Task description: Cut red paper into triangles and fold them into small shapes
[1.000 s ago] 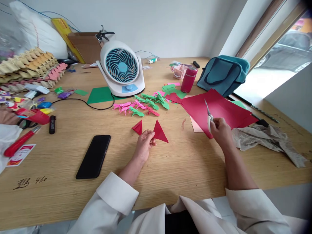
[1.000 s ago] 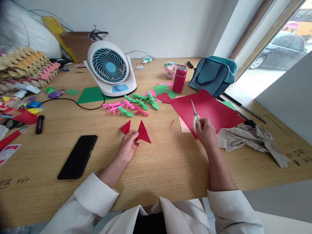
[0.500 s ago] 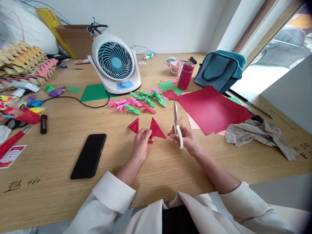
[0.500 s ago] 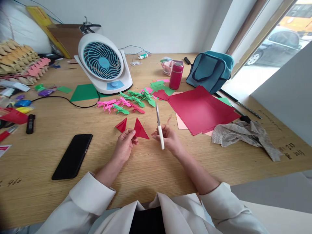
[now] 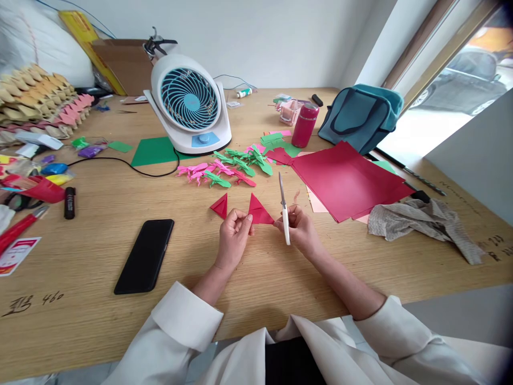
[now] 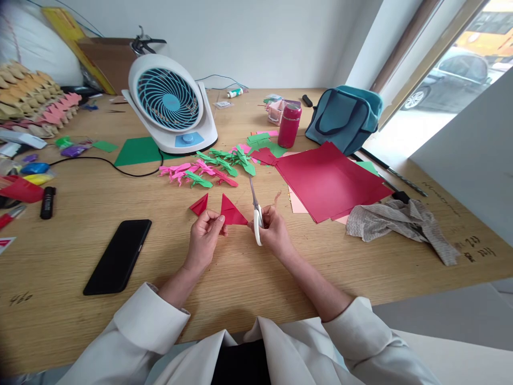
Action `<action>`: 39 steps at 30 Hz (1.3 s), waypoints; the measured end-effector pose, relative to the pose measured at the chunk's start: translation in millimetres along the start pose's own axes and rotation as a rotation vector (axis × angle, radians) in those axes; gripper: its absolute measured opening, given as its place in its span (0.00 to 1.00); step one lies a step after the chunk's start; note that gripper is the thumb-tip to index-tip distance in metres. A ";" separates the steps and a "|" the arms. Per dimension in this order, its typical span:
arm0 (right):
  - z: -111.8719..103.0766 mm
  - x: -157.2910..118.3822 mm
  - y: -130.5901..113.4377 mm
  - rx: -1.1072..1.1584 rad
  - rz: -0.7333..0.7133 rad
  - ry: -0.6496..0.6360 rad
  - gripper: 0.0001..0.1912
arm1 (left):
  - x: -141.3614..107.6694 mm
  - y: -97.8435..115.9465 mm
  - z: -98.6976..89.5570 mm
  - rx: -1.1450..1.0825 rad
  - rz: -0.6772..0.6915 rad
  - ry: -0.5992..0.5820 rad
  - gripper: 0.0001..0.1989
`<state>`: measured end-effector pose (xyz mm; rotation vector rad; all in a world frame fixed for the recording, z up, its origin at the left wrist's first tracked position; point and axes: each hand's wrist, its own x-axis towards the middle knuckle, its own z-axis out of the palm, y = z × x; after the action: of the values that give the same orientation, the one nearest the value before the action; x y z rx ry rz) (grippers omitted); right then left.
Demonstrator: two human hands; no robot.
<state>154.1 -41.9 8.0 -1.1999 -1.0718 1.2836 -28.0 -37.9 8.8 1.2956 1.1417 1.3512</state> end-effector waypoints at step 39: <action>-0.8 -6.5 -19.5 0.367 0.234 -0.021 0.23 | -12.0 10.1 -6.5 0.649 0.720 -0.181 0.14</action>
<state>156.8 -47.0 27.7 -1.0517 -0.6834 1.5961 -34.2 -51.5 16.9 2.4175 1.0630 1.3410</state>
